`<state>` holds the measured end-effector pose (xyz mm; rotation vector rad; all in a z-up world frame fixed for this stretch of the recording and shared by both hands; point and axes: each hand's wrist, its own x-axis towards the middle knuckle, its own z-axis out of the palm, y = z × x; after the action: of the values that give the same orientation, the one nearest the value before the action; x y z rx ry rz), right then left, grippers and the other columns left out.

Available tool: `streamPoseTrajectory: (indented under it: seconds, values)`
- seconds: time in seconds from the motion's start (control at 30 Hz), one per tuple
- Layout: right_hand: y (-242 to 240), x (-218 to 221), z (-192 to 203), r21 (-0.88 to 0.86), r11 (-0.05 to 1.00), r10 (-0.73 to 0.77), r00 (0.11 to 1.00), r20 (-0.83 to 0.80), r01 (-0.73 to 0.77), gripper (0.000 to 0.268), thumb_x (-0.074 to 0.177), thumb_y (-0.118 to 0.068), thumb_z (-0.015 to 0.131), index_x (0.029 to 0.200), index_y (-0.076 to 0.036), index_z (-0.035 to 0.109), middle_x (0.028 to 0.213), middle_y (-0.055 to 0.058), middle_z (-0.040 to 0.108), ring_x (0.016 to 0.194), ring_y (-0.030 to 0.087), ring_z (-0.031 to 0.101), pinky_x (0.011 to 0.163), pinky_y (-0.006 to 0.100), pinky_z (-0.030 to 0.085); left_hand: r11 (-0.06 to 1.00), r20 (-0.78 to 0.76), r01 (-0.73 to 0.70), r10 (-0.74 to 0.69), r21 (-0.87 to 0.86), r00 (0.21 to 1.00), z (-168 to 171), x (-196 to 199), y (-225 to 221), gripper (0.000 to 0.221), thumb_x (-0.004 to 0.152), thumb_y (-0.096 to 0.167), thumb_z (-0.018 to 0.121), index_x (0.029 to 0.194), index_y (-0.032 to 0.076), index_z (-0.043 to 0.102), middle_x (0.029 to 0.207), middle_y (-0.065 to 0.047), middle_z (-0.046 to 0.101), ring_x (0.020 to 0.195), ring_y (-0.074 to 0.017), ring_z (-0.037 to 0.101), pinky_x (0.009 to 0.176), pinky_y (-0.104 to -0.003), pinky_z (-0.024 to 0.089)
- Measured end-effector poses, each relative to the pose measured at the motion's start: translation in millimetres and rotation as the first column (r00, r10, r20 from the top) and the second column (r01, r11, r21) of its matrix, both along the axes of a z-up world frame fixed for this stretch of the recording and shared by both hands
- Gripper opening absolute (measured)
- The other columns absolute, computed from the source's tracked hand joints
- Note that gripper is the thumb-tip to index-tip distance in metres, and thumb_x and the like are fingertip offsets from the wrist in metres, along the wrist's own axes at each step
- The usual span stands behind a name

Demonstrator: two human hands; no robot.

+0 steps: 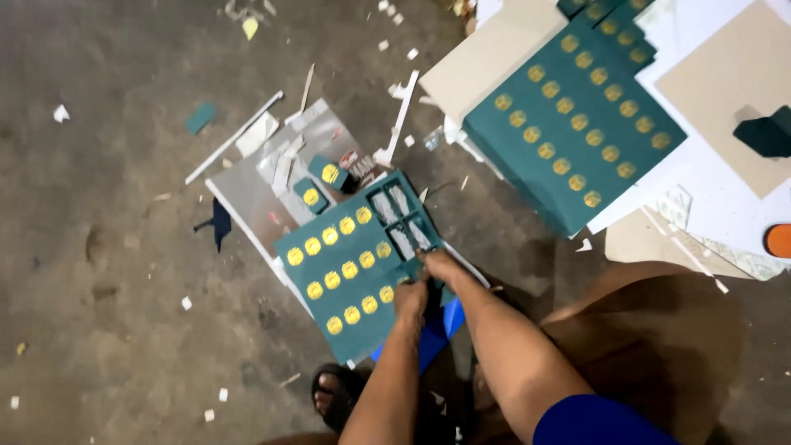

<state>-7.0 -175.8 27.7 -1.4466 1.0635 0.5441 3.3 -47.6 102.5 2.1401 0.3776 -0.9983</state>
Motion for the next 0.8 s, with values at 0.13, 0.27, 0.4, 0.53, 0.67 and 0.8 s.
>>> streamPoseTrajectory:
  seconds: [0.13, 0.27, 0.4, 0.53, 0.67, 0.8]
  values:
    - [-3, -1, 30, -0.102, 0.995, -0.005, 1.000, 0.017, 0.007, 0.052, 0.093, -0.055, 0.063, 0.095, -0.004, 0.077, 0.083, 0.010, 0.077, 0.078, 0.020, 0.068, 0.078, 0.039, 0.050, 0.970, 0.032, -0.115, 0.125, -0.213, 0.992, 6, 5, -1, 0.051, 0.081, 0.042, 0.077, 0.114, 0.003, 0.076, 0.110, -0.017, 0.079, 0.096, -0.0292, 0.074, 0.086, -0.039, 0.055]
    - [-5, -5, 32, -0.117, 0.993, -0.016, 1.000, 0.027, 0.019, 0.056, 0.089, -0.055, 0.069, 0.092, 0.000, 0.078, 0.089, 0.014, 0.078, 0.082, 0.022, 0.068, 0.077, 0.040, 0.051, 0.977, -0.046, -0.124, 0.118, -0.175, 0.992, -17, 9, 1, 0.046, 0.085, 0.036, 0.079, 0.113, 0.000, 0.074, 0.104, -0.016, 0.077, 0.088, -0.0259, 0.068, 0.077, -0.040, 0.054]
    - [-7, -9, 17, -0.083, 0.985, -0.141, 0.985, 0.098, 0.149, 0.053, 0.084, -0.050, 0.077, 0.098, 0.002, 0.078, 0.096, 0.016, 0.079, 0.086, 0.022, 0.071, 0.083, 0.039, 0.054, 0.973, -0.153, -0.065, 0.031, -0.222, 0.988, -56, 22, 14, 0.039, 0.088, 0.032, 0.077, 0.110, 0.000, 0.075, 0.098, -0.012, 0.075, 0.082, -0.0242, 0.065, 0.073, -0.039, 0.053]
    - [2, -14, -133, -0.248, 0.967, -0.004, 0.973, 0.230, 0.063, 0.057, 0.087, -0.050, 0.072, 0.114, 0.000, 0.072, 0.117, 0.018, 0.071, 0.107, 0.027, 0.067, 0.096, 0.040, 0.050, 0.839, -0.562, -0.402, 0.145, -0.366, 0.814, -77, 29, 24, 0.034, 0.091, 0.026, 0.075, 0.116, 0.005, 0.068, 0.099, -0.011, 0.068, 0.081, -0.0276, 0.063, 0.070, -0.045, 0.055]
    - [-5, -13, -70, -0.258, 0.966, 0.075, 0.985, 0.157, -0.032, 0.058, 0.089, -0.054, 0.067, 0.120, -0.004, 0.072, 0.124, 0.020, 0.071, 0.114, 0.030, 0.068, 0.100, 0.042, 0.051, 0.754, -0.724, -0.557, 0.161, -0.348, 0.670, 11, 38, -1, 0.030, 0.095, 0.021, 0.059, 0.124, 0.012, 0.059, 0.108, -0.007, 0.069, 0.094, -0.0291, 0.069, 0.081, -0.049, 0.062]
    - [-2, -11, 31, -0.124, 0.992, -0.002, 0.991, 0.136, 0.019, 0.056, 0.094, -0.053, 0.067, 0.112, -0.001, 0.077, 0.111, 0.021, 0.076, 0.096, 0.029, 0.073, 0.085, 0.043, 0.055, 0.728, -0.747, -0.579, 0.139, -0.367, 0.650, 28, 15, 40, 0.030, 0.096, 0.021, 0.054, 0.124, 0.010, 0.058, 0.105, -0.007, 0.068, 0.091, -0.0277, 0.068, 0.077, -0.047, 0.060]
